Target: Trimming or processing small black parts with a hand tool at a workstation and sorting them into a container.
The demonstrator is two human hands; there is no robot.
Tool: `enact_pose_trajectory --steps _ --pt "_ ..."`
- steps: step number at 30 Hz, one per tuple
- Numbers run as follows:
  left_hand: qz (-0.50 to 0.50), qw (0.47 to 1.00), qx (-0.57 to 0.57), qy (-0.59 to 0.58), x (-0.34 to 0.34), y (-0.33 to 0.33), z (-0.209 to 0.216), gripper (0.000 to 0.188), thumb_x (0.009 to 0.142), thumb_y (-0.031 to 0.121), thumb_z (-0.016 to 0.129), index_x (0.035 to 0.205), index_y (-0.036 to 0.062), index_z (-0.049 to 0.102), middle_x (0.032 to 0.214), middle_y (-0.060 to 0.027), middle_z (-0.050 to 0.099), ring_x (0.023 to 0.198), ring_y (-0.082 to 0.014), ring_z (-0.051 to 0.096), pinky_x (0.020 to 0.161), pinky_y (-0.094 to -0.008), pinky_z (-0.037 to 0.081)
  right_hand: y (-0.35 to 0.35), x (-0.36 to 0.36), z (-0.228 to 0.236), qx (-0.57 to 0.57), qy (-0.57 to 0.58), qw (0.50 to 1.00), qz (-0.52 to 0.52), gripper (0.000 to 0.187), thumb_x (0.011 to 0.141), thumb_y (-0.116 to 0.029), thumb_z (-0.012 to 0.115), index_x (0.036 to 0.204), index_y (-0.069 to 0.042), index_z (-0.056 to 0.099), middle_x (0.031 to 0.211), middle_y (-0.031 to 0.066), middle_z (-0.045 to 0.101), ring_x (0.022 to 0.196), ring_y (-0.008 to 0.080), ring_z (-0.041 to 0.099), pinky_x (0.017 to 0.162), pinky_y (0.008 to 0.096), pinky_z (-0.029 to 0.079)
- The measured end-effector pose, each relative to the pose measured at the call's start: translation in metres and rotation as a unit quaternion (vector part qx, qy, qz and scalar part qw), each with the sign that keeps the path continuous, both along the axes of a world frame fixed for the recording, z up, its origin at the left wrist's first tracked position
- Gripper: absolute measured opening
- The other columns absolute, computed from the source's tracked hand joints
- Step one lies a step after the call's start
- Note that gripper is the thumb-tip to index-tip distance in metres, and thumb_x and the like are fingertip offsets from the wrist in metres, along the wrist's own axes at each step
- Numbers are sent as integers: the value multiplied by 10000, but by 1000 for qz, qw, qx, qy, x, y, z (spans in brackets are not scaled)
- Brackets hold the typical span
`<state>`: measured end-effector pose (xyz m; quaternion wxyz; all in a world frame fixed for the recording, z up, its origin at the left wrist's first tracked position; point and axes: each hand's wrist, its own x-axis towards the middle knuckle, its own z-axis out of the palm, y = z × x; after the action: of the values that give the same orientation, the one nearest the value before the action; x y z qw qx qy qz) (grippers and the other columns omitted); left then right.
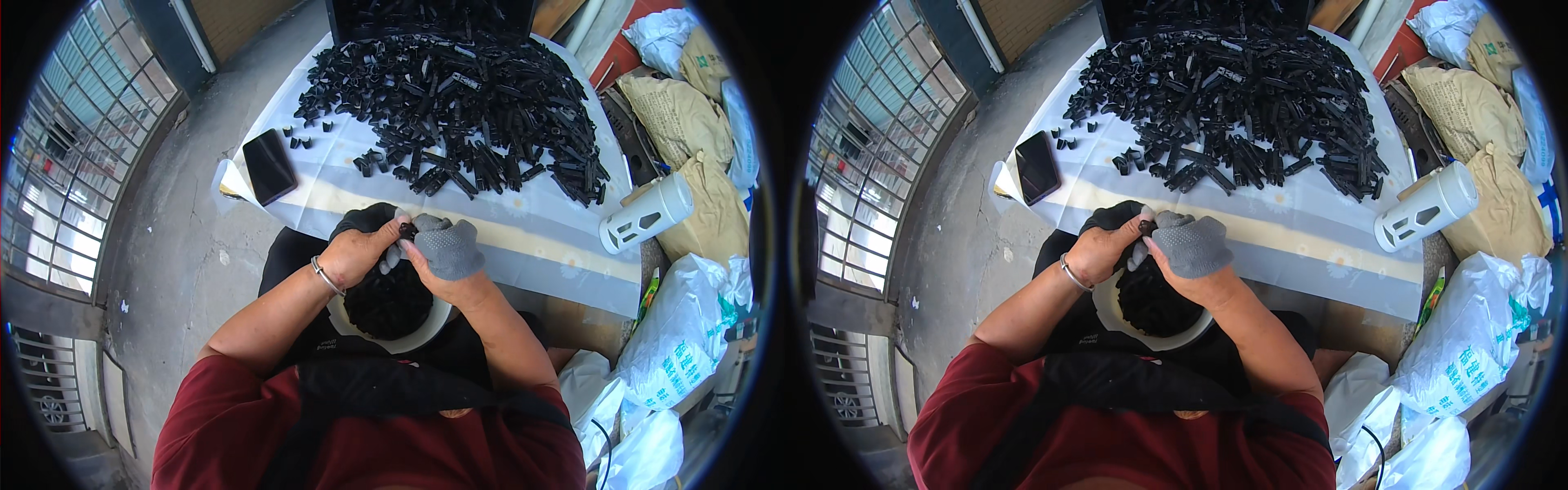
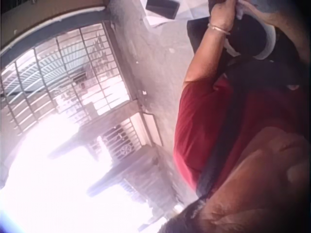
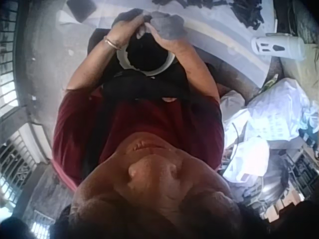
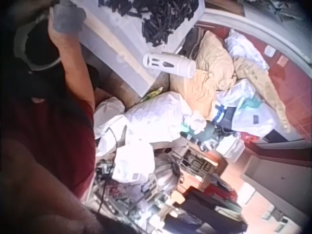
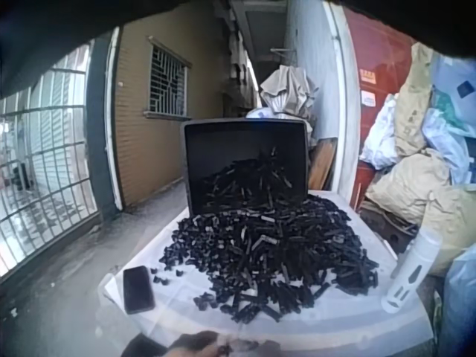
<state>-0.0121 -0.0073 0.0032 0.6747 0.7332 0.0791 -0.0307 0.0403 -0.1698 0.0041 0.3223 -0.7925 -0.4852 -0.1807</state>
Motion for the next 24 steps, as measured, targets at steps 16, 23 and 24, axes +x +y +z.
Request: enact_pose_trajectory --steps 16,23,24 --pt "33 976 187 -102 1 -3 3 395 941 306 372 770 -1 553 632 -159 559 581 -325 523 573 -382 425 -12 -5 18 -171 -27 982 -74 179 786 -223 613 879 -70 613 752 99 596 678 275 559 635 387 422" --pt "25 949 267 -167 -7 -13 11 327 929 216 378 763 0 558 681 -215 566 657 -402 537 592 -428 427 1 -6 -8 -71 -119 990 -14 119 782 -204 578 772 -87 561 643 69 549 565 258 536 509 377 411" --pt "12 947 287 -144 -9 -11 16 328 924 218 381 765 -3 564 691 -216 571 677 -403 546 604 -439 430 3 -9 -8 -108 -97 989 -32 130 788 -212 574 766 -85 559 654 72 553 577 263 538 518 380 413"
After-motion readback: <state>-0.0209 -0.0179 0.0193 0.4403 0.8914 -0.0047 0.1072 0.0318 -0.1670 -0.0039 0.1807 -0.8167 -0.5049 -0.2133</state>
